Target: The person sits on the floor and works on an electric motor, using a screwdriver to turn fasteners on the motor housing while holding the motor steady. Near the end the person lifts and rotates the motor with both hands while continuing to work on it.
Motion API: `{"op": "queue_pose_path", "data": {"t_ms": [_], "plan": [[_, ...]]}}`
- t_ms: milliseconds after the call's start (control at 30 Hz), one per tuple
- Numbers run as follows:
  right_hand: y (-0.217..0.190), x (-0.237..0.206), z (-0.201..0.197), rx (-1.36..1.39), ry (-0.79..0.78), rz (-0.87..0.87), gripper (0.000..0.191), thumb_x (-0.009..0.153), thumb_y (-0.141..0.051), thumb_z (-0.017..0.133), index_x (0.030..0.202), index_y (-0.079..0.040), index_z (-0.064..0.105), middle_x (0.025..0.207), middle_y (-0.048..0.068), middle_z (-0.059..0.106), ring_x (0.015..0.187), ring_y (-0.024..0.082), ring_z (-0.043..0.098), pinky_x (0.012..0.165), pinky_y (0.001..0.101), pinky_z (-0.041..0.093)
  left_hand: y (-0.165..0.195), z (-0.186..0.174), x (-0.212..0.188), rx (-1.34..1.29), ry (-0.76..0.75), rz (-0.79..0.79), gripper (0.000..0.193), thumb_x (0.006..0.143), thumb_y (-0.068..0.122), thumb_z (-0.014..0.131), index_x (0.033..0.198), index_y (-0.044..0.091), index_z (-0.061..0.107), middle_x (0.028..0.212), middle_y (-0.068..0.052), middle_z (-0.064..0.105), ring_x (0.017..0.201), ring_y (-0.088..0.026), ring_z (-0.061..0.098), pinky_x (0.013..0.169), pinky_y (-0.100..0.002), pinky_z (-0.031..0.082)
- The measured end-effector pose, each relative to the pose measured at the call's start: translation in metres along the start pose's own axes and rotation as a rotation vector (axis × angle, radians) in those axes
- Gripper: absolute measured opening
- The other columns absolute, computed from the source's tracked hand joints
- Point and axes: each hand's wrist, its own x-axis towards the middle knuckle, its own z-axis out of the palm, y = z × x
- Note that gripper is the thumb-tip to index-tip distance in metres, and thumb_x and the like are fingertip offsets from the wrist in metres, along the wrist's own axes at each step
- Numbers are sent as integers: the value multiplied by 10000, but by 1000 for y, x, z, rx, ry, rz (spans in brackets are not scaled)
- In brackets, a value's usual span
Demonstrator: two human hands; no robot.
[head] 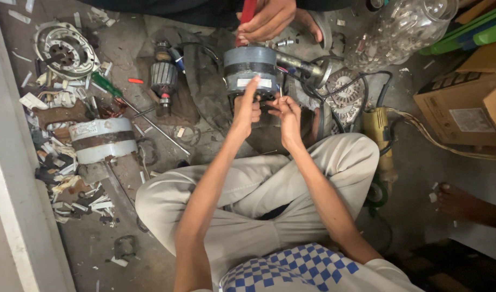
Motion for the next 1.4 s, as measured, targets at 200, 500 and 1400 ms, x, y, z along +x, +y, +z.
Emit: {"op": "queue_pose_path", "data": {"t_ms": [200, 500, 1400], "plan": [[3, 1, 0, 0, 0, -21, 241, 1083, -213, 496, 936, -53, 601, 1157, 62, 643, 1034, 217, 704, 849, 341, 539, 6, 3, -3, 39, 16, -17, 574, 764, 640, 778, 686, 163, 468, 536, 115, 340, 376, -22, 284, 352, -247, 163], [6, 3, -1, -18, -22, 26, 213, 1089, -216, 493, 982, -65, 598, 1019, 50, 638, 1040, 205, 688, 879, 345, 550, -3, 18, -8, 16, -12, 449, 439, 776, 459, 899, 906, 62, 763, 789, 82, 730, 645, 16, 643, 550, -199, 501], [1, 2, -4, -12, 68, -15, 167, 1049, -156, 481, 987, -50, 593, 1312, 140, 657, 1070, 244, 701, 879, 370, 551, 7, 24, -18, 46, 32, 290, 382, 809, 262, 841, 1069, -16, 797, 1008, -40, 781, 907, -92, 697, 820, -273, 533]]}}
